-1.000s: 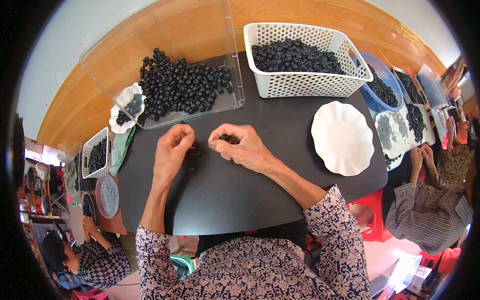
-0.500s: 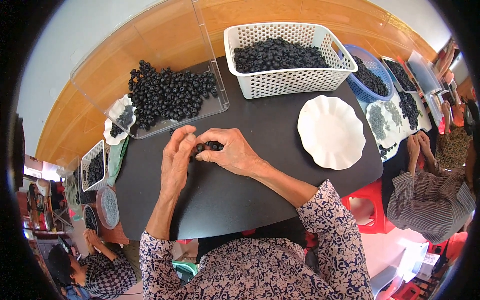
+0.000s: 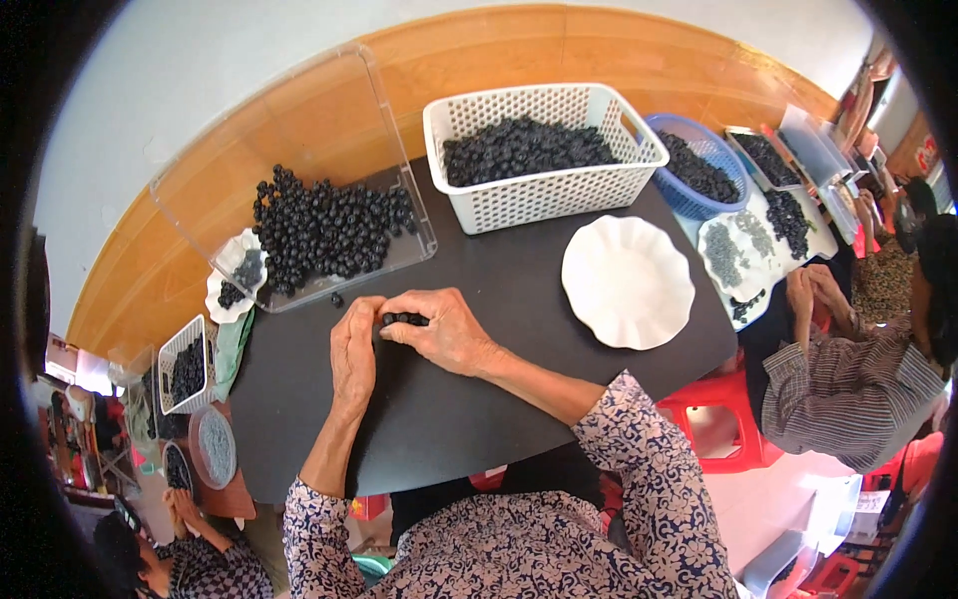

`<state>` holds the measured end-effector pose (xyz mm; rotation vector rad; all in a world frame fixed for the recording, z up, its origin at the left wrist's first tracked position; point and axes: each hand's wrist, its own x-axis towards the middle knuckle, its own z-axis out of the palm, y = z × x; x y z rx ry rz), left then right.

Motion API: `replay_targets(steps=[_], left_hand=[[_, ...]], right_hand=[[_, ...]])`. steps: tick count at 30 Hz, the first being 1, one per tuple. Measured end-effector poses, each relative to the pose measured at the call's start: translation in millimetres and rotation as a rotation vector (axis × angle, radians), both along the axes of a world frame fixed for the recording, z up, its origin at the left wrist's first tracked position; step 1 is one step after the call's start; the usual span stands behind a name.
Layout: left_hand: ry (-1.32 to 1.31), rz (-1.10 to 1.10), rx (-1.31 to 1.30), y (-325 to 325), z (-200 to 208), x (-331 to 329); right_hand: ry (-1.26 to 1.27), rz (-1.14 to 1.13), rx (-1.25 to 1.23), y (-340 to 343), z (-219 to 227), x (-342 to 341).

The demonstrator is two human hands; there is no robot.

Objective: The person sorts small rubber or plastic parts by hand, taking them from a large pile and placing them into a plastic container.

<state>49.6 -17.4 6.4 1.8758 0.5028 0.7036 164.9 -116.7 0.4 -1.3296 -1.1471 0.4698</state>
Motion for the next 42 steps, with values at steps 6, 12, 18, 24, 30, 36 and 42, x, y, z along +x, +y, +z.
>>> replay_targets(steps=[6,12,18,24,30,36,42], left_hand=[[-0.008,-0.079,-0.106,-9.6,-10.7,-8.0],[-0.076,-0.099,0.187,-15.3,-7.8,-3.8],[0.118,0.274,0.741,46.6,-4.3,-7.8],[0.347,0.326,0.905,77.2,-32.2,-8.2],[0.175,0.199,0.071,59.3,-13.5,-3.2],[-0.271,-0.152,-0.757,16.9,-19.2,-1.0],[-0.319,-0.21,-0.835,2.7,-18.3,3.8]], right_hand=[[-0.193,-0.385,0.021,-14.0,64.7,37.6],[-0.904,-0.651,-0.029,-2.4,97.8,149.3],[-0.878,-0.576,0.216,-2.1,61.6,77.1],[-0.572,-0.362,0.163,4.4,13.7,10.4],[-0.472,-0.264,0.083,-1.7,-11.3,5.0],[-0.476,-0.261,0.127,-2.8,-3.5,4.7],[-0.543,-0.271,0.113,-3.3,0.0,1.8]])
